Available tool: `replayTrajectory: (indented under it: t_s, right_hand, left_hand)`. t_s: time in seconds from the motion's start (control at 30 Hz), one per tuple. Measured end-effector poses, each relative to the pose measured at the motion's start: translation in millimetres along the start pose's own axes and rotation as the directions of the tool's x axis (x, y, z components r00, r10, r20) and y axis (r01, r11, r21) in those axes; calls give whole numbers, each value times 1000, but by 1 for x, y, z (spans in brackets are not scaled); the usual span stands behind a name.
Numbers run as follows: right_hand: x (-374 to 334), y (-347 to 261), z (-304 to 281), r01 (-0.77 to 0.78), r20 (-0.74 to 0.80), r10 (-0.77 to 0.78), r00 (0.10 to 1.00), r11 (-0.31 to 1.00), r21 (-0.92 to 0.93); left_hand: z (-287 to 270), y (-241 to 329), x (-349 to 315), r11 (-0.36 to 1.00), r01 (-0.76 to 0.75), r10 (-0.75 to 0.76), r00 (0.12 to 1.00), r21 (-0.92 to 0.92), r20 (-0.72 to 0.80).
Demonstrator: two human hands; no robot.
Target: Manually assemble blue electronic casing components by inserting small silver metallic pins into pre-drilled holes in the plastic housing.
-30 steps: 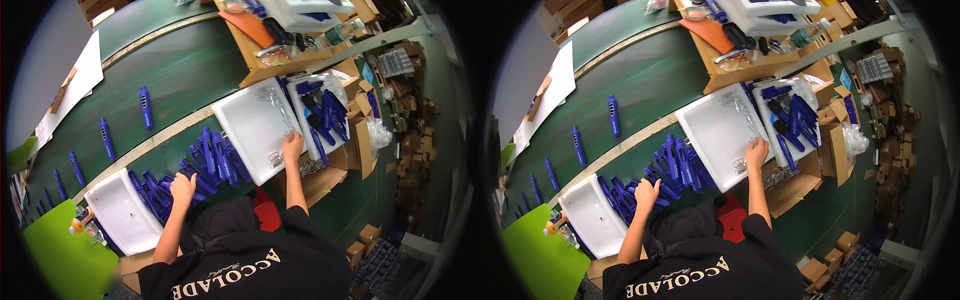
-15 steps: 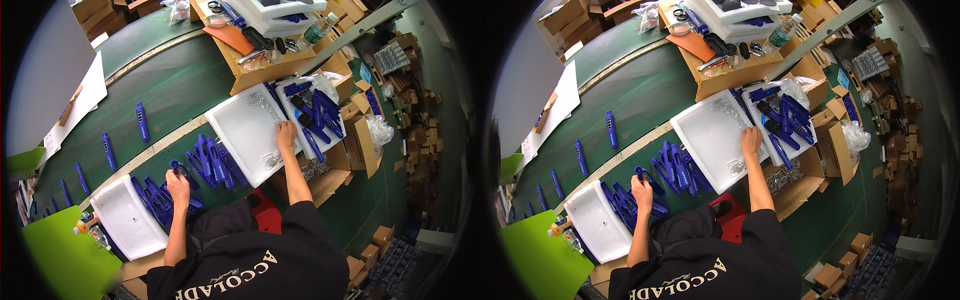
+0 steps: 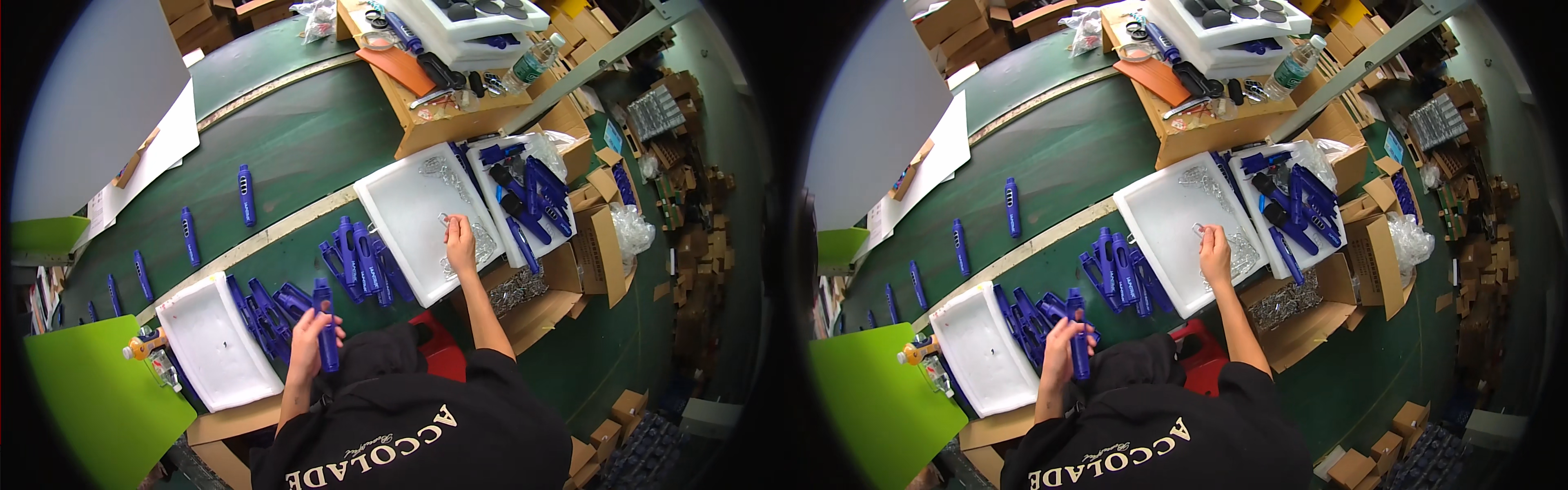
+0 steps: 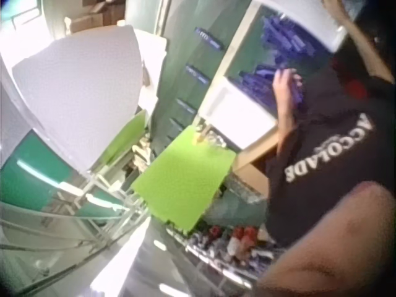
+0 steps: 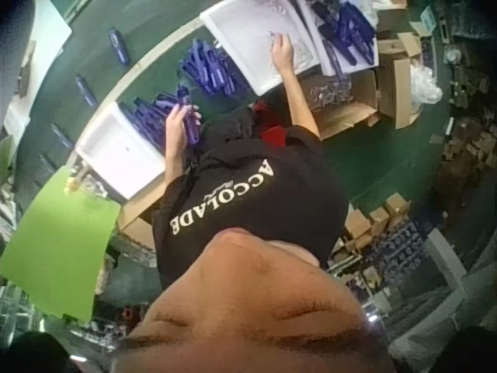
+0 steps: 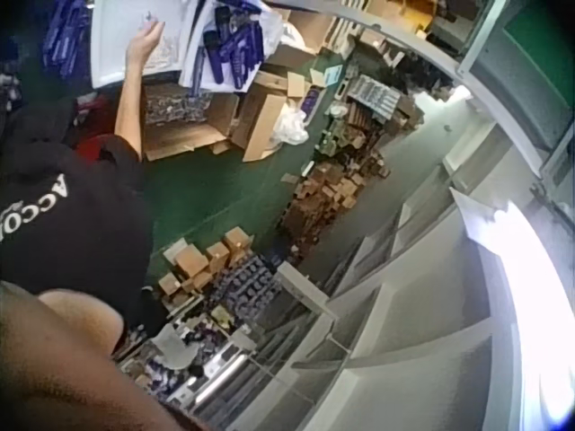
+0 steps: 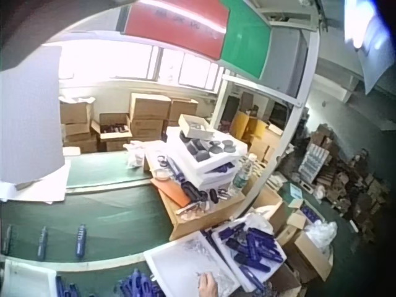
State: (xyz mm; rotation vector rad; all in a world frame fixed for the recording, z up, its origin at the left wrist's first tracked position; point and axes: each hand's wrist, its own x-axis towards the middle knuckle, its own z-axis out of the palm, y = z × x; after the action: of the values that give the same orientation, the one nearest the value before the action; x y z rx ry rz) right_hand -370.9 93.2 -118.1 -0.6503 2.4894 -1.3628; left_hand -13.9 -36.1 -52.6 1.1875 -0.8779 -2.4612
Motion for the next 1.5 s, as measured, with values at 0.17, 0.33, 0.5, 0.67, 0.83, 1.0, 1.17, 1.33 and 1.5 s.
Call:
replayTrajectory:
  t_s: [0.17, 0.33, 0.5, 0.67, 0.83, 1.0, 1.17, 1.33, 1.5]
  right_hand:
    - [-54, -77, 7, 21, 287, -77, 955, 981, 194]
    - [-102, -157, 10, -199, 528, -77, 846, 873, 445]
    - [-139, -201, 39, -48, 514, -229, 827, 881, 470]
    - [-148, -206, 52, 350, 456, -480, 749, 872, 343]
    - [-154, -213, 56, 418, 420, -520, 744, 852, 314]
    - [-170, -205, 62, 328, 336, -426, 840, 892, 309]
    - [-191, -198, 81, -19, 323, -220, 921, 800, 599]
    - [-195, -195, 81, -237, 483, -139, 864, 735, 635]
    - [-195, -197, 85, -179, 390, -111, 914, 752, 634]
  left_hand:
    - [6, -19, -48, 997, -17, 23, 997, -77, 80]
    - [6, -13, -58, 999, -50, 49, 995, 4, 90]
    - [19, 0, -62, 971, -220, 217, 975, 94, 40]
    - [19, 1, -65, 948, -283, 278, 959, 143, 54]
    - [25, -2, -62, 927, -281, 299, 954, 250, -34]
    - [29, 2, -60, 915, -263, 308, 945, 305, -110]
    - [36, 9, -59, 901, -288, 328, 942, 323, -76]
    - [43, 8, -55, 910, -305, 336, 939, 280, -72]
    - [49, 15, -52, 904, -305, 343, 936, 301, -82]
